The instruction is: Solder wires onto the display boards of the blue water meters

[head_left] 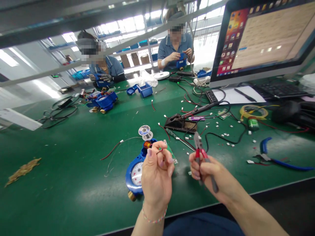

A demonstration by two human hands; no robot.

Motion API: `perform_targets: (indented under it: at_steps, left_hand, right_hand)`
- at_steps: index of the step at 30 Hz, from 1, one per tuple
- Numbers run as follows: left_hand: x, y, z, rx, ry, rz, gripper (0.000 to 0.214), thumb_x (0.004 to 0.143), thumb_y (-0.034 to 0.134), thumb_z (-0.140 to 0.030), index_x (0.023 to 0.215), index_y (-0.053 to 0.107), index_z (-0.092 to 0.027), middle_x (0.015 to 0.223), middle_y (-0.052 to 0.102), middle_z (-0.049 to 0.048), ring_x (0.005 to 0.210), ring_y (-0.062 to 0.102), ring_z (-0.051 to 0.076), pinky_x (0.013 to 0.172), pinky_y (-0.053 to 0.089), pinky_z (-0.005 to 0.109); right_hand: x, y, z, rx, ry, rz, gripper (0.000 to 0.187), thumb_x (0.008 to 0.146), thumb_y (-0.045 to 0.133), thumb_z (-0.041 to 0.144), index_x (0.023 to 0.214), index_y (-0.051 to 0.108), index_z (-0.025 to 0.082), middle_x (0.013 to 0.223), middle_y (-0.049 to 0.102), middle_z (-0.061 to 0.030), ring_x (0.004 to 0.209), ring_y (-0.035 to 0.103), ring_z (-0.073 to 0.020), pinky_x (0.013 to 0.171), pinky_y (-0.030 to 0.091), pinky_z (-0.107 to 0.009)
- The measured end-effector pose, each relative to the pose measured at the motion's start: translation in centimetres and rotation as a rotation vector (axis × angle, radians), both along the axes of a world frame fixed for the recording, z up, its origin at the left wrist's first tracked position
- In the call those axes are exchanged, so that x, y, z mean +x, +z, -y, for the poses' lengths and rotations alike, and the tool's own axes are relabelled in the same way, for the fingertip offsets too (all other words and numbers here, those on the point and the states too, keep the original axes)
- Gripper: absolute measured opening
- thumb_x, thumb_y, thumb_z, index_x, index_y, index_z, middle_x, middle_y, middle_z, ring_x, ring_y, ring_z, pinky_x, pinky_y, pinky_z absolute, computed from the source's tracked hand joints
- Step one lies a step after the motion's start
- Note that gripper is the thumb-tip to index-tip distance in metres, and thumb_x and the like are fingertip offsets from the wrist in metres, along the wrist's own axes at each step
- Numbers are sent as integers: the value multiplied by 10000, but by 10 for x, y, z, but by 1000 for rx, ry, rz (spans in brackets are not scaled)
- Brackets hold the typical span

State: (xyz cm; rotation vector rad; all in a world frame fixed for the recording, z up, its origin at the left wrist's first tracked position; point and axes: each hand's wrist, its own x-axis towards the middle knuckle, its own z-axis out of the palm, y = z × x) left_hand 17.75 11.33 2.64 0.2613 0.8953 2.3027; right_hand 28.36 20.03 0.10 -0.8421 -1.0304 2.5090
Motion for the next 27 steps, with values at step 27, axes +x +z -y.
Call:
perform_targets:
  at_steps: [27]
  left_hand:
    - [-9, 52, 21, -709, -261, -736, 234, 851, 516, -363, 737, 589, -172, 556, 591, -30, 522, 531, 72, 535, 416, 167]
  right_hand:
    - [43, 0, -4, 540, 50, 107, 488, 684, 527, 230, 1171, 510, 217, 940, 570, -13, 895, 507, -178, 833, 385, -291]
